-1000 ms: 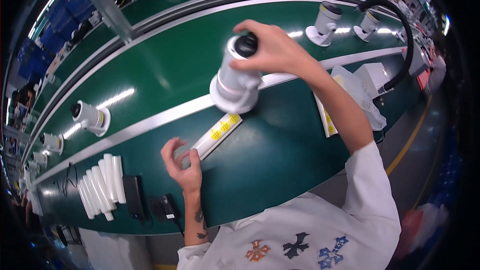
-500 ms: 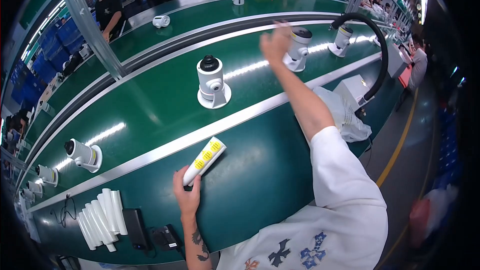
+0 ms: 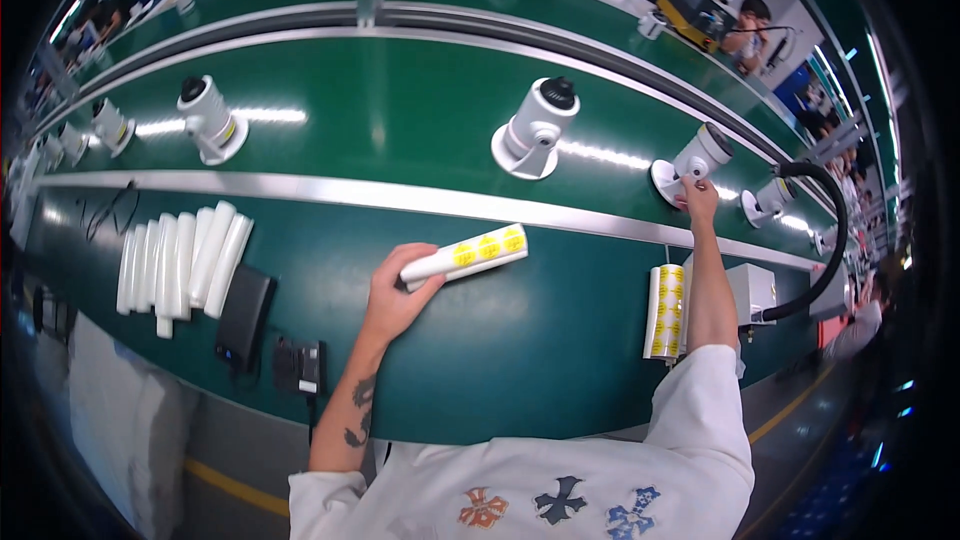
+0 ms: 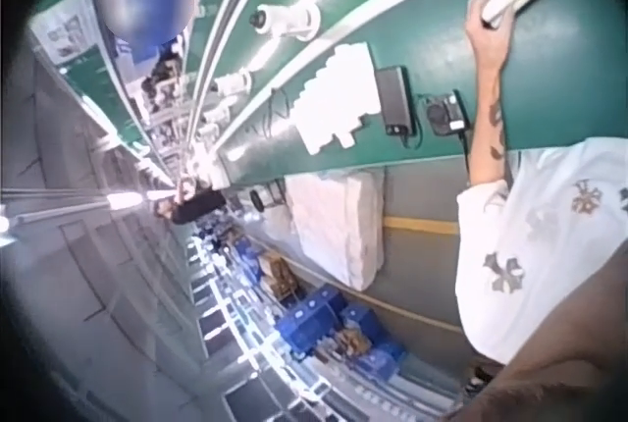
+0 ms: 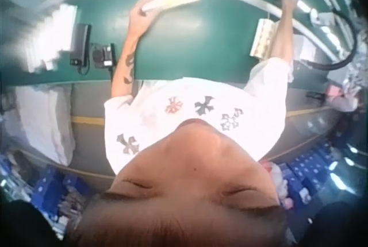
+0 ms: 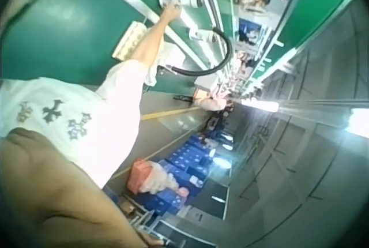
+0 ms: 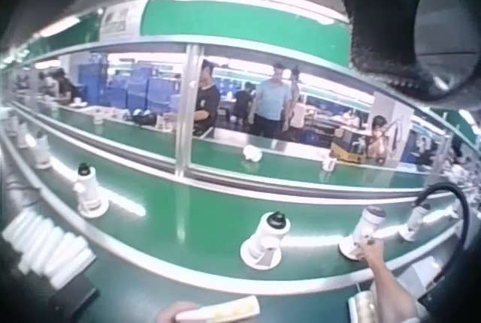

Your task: Applying circular yellow labels to the bottom of electronic device housings on an assembly line.

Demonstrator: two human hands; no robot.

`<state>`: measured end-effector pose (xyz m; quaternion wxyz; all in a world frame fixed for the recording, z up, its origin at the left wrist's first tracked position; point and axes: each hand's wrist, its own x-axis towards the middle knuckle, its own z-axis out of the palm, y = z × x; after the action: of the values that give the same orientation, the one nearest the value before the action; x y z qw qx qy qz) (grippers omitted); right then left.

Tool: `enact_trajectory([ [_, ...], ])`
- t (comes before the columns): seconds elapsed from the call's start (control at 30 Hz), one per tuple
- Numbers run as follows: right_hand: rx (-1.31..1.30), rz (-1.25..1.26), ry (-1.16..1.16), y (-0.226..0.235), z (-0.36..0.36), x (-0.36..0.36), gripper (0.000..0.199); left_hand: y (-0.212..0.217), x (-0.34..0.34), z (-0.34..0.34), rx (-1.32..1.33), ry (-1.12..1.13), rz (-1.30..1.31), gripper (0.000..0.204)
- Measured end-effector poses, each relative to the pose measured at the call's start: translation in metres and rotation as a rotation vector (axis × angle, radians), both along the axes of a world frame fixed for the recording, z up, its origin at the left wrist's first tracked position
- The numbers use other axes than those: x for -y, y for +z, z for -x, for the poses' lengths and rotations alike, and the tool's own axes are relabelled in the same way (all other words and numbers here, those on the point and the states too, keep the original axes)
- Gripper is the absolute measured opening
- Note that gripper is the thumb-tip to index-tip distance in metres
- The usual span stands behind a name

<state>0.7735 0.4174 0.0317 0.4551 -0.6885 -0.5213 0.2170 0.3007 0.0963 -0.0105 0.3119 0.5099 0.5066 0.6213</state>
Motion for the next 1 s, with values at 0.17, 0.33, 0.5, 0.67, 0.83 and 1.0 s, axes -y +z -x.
enact_trajectory([
  [0.17,-0.092,-0.118,0.079,0.002,0.048,0.047,0.038,0.000,0.001,-0.003,-0.033,-0.030,0.045,0.031],
  [0.33,0.033,-0.179,0.257,0.009,0.086,0.163,0.028,0.002,0.009,-0.003,0.030,0.003,0.049,0.030],
  [0.5,0.263,-0.425,0.578,0.004,0.127,0.290,0.030,0.019,0.002,-0.001,-0.035,0.021,-0.041,0.030],
  [0.67,0.352,-0.476,0.899,-0.010,0.169,0.336,0.036,0.047,-0.007,-0.015,-0.022,-0.086,-0.056,0.037],
  [0.83,0.192,-0.468,1.060,-0.028,0.183,0.343,0.041,0.076,-0.004,-0.035,0.044,-0.198,-0.029,0.047],
  [1.0,0.306,-0.118,1.289,0.025,0.169,0.332,0.037,0.083,-0.012,-0.033,-0.168,-0.254,-0.154,0.033],
])
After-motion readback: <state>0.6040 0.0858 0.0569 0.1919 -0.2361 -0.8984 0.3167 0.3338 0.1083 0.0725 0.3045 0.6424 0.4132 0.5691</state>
